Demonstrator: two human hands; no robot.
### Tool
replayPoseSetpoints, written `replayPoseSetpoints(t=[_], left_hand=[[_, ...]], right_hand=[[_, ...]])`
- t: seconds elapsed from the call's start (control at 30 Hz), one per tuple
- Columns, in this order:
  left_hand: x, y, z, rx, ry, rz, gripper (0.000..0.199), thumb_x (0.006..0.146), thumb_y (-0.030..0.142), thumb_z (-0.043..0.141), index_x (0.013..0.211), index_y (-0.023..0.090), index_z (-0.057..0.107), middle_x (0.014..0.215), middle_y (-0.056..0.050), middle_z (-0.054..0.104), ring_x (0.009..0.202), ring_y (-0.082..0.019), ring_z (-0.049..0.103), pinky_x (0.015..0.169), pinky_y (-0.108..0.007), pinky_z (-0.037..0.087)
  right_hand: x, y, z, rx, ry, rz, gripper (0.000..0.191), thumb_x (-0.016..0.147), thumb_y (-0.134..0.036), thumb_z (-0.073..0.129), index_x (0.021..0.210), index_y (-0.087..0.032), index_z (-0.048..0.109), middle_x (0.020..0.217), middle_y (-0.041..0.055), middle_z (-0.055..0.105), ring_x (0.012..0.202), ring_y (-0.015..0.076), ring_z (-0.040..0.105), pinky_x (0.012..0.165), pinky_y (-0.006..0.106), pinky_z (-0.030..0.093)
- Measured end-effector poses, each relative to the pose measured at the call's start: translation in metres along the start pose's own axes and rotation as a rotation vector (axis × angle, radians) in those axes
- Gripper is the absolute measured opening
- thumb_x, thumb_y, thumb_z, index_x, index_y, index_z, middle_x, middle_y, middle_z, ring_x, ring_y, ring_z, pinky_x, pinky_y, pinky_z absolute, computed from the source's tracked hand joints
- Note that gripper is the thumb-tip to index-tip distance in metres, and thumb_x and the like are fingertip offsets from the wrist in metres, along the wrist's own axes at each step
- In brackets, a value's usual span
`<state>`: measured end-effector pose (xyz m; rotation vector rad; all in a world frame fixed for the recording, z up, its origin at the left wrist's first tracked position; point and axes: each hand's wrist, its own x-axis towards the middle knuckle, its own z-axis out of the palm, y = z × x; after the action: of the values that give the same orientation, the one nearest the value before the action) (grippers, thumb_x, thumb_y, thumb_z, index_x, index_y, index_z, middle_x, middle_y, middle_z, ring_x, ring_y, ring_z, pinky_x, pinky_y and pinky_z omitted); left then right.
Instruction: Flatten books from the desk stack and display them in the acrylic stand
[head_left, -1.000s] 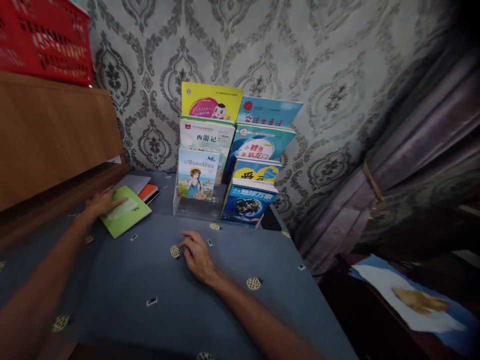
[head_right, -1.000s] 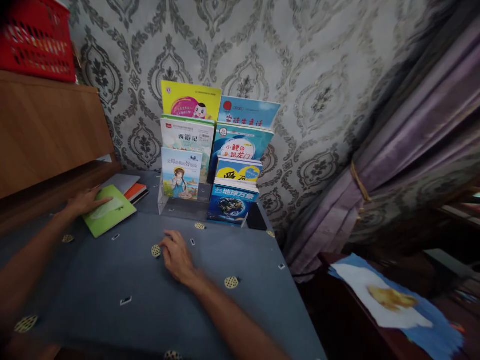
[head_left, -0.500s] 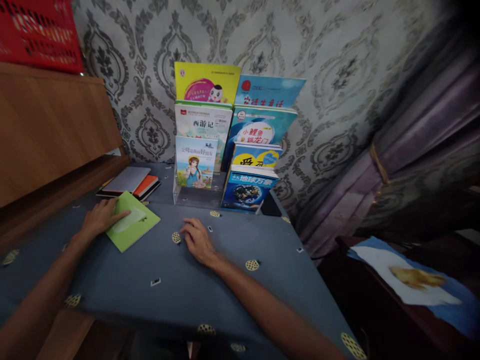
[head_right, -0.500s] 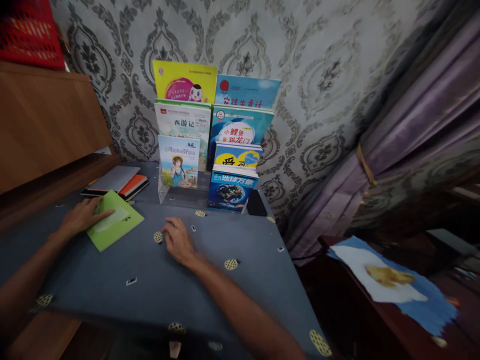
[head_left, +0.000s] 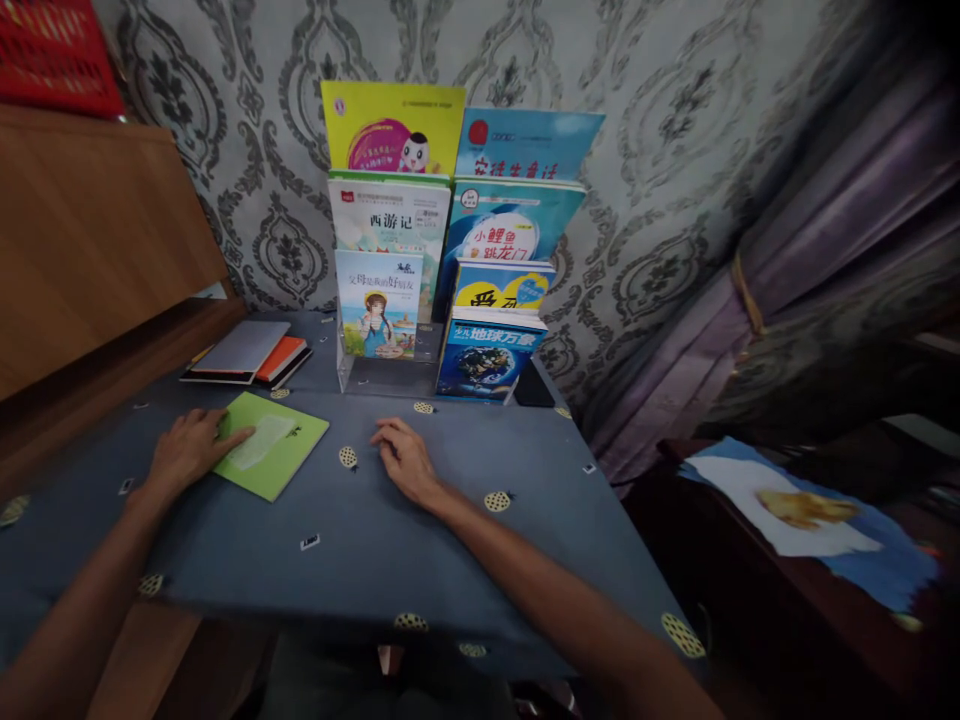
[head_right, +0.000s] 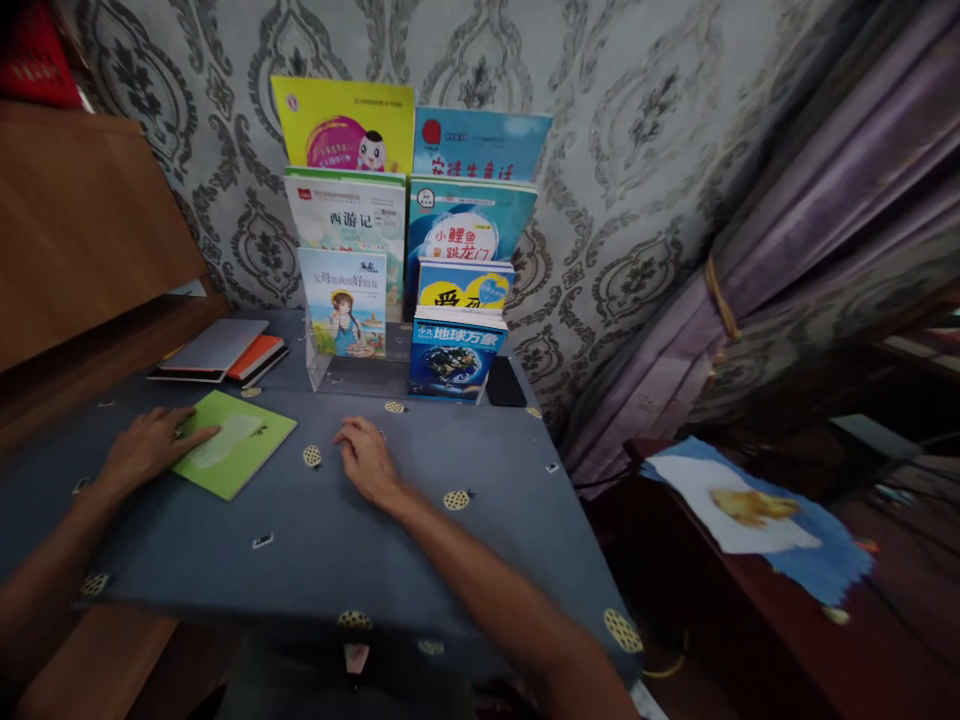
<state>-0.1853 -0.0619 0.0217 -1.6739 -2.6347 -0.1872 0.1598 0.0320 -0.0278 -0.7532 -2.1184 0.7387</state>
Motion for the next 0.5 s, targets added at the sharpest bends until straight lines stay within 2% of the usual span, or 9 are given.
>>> replayPoseSetpoints(t=[0.17,0.27,0.33,0.5], left_hand=[[-0.007,0.008,-0.004,-0.011,-0.068,0.003,0.074,0.084,0.076,0.043,0.128,0.021,0.065,0.130,-0.020,0.063,0.125,-0.045,0.056,0.098,-0.054,0.049],[-0.011,0.015,-0.004,-0.018,-0.118,0.024,0.076,0.084,0.075,0.045,0.132,0.019,0.063,0.138,-0.021,0.059,0.129,-0.045,0.054,0.100,-0.054,0.047],[-0.013,0.021,-0.001,-0.020,-0.108,0.047,0.076,0.083,0.075,0.046,0.132,0.019,0.063,0.139,-0.022,0.058,0.131,-0.045,0.053,0.102,-0.053,0.046],[-0.022,0.043,0.008,-0.064,-0.094,0.166,0.070,0.083,0.074,0.050,0.126,0.021,0.065,0.129,-0.017,0.065,0.124,-0.041,0.058,0.099,-0.048,0.047]], right_hand=[[-0.010,0.013,-0.016,-0.043,0.010,0.033,0.029,0.085,-0.001,0.050,0.093,-0.020,0.070,0.110,0.0085,0.066,0.106,0.0221,0.064,0.095,0.037,0.050],[-0.015,0.023,-0.027,-0.078,0.021,0.049,0.029,0.084,-0.001,0.051,0.095,-0.020,0.070,0.109,0.0087,0.066,0.104,0.0219,0.065,0.094,0.037,0.051],[-0.019,0.029,-0.036,-0.092,0.037,0.059,0.028,0.084,-0.002,0.052,0.096,-0.020,0.070,0.110,0.0087,0.066,0.104,0.0219,0.064,0.094,0.037,0.050],[-0.029,0.047,-0.063,-0.084,0.105,0.105,0.026,0.085,-0.006,0.053,0.095,-0.021,0.071,0.111,0.0081,0.067,0.103,0.0214,0.064,0.092,0.037,0.051]])
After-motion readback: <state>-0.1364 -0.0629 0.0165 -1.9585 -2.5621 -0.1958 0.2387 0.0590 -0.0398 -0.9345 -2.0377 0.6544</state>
